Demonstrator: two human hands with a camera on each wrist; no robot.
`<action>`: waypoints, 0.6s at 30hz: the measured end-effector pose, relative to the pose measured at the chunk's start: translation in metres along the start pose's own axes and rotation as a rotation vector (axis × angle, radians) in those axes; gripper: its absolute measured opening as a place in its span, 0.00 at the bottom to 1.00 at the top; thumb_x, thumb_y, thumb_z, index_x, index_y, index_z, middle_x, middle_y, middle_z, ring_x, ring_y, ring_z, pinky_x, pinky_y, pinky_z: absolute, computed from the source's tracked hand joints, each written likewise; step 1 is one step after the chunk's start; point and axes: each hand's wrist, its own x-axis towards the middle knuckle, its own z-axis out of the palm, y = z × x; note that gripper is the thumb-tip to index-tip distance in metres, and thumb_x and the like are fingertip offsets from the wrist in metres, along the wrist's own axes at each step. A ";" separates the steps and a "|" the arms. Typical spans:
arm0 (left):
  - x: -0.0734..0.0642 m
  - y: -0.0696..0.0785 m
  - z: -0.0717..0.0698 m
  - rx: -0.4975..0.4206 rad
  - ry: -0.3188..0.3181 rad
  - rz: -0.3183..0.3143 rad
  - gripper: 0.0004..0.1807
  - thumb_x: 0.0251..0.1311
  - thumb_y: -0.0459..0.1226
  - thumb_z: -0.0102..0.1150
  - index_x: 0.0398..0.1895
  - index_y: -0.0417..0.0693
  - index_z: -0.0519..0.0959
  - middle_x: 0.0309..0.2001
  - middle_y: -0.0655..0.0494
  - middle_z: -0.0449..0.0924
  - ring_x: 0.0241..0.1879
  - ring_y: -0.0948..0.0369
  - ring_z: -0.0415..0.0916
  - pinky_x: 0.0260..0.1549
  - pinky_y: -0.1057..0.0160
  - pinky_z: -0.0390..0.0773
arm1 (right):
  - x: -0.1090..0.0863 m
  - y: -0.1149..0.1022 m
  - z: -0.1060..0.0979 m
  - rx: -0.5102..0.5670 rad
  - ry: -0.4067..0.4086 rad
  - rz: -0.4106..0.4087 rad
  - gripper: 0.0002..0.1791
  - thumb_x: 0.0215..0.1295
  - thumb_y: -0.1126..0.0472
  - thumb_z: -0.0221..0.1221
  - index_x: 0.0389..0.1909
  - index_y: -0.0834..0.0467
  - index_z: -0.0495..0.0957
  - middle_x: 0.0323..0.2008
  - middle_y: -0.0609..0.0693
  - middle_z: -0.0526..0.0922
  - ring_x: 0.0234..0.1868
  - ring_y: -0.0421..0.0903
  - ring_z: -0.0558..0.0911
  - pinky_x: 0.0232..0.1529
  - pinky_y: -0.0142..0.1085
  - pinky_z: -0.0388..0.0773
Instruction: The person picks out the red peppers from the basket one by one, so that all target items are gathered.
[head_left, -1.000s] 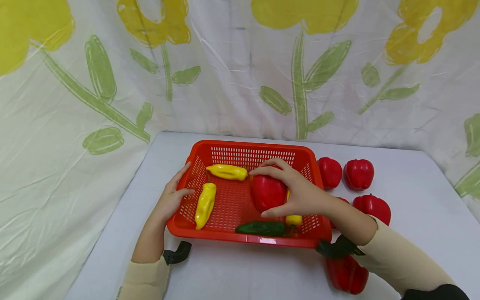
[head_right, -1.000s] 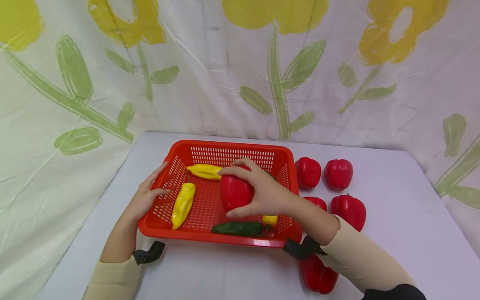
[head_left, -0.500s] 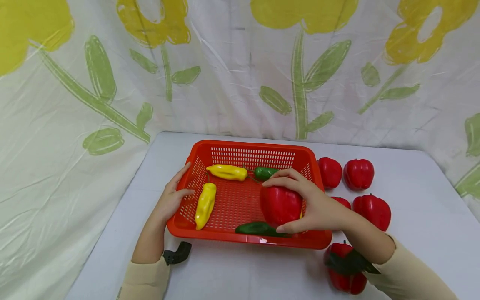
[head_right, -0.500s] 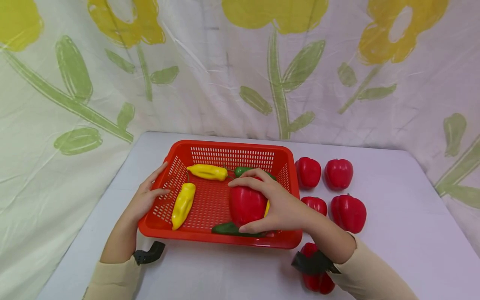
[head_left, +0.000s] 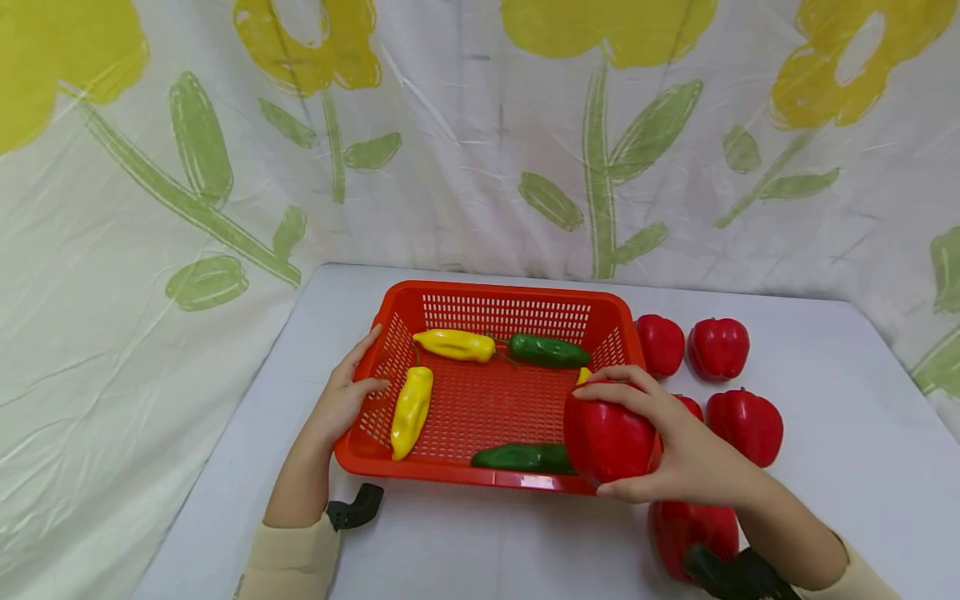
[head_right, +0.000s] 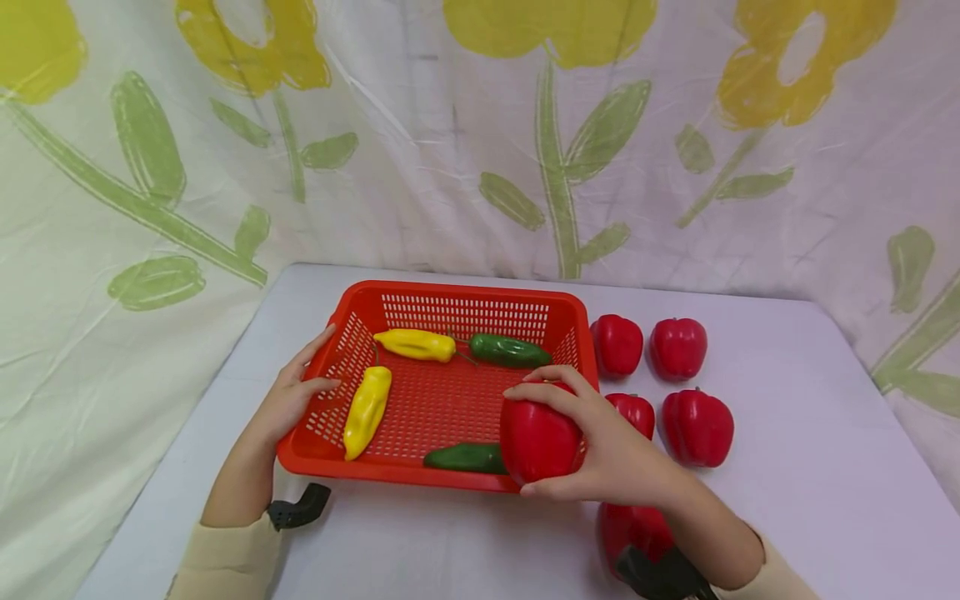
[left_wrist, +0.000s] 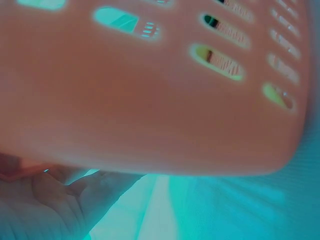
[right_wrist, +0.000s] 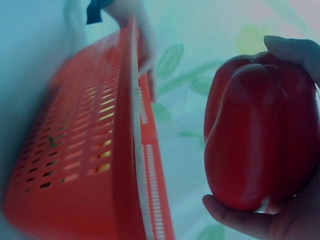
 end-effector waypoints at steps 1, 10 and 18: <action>0.000 0.000 0.000 0.000 -0.001 -0.001 0.40 0.61 0.28 0.43 0.72 0.71 0.49 0.73 0.52 0.47 0.60 0.45 0.64 0.48 0.51 0.78 | -0.003 0.000 0.000 -0.009 0.008 0.004 0.44 0.35 0.52 0.75 0.60 0.42 0.67 0.59 0.41 0.64 0.58 0.39 0.64 0.37 0.31 0.81; -0.001 0.001 0.001 0.003 -0.001 -0.002 0.40 0.60 0.28 0.43 0.72 0.71 0.49 0.73 0.52 0.47 0.61 0.45 0.63 0.49 0.51 0.77 | -0.033 0.008 -0.005 -0.018 0.051 0.017 0.45 0.34 0.56 0.75 0.60 0.45 0.68 0.59 0.41 0.63 0.57 0.34 0.63 0.33 0.32 0.82; 0.000 0.000 0.001 -0.002 -0.003 0.002 0.40 0.60 0.27 0.43 0.72 0.71 0.48 0.73 0.53 0.46 0.61 0.46 0.63 0.50 0.52 0.77 | -0.057 0.013 -0.012 -0.037 0.088 -0.016 0.48 0.29 0.61 0.76 0.60 0.52 0.69 0.59 0.46 0.65 0.58 0.33 0.62 0.29 0.29 0.81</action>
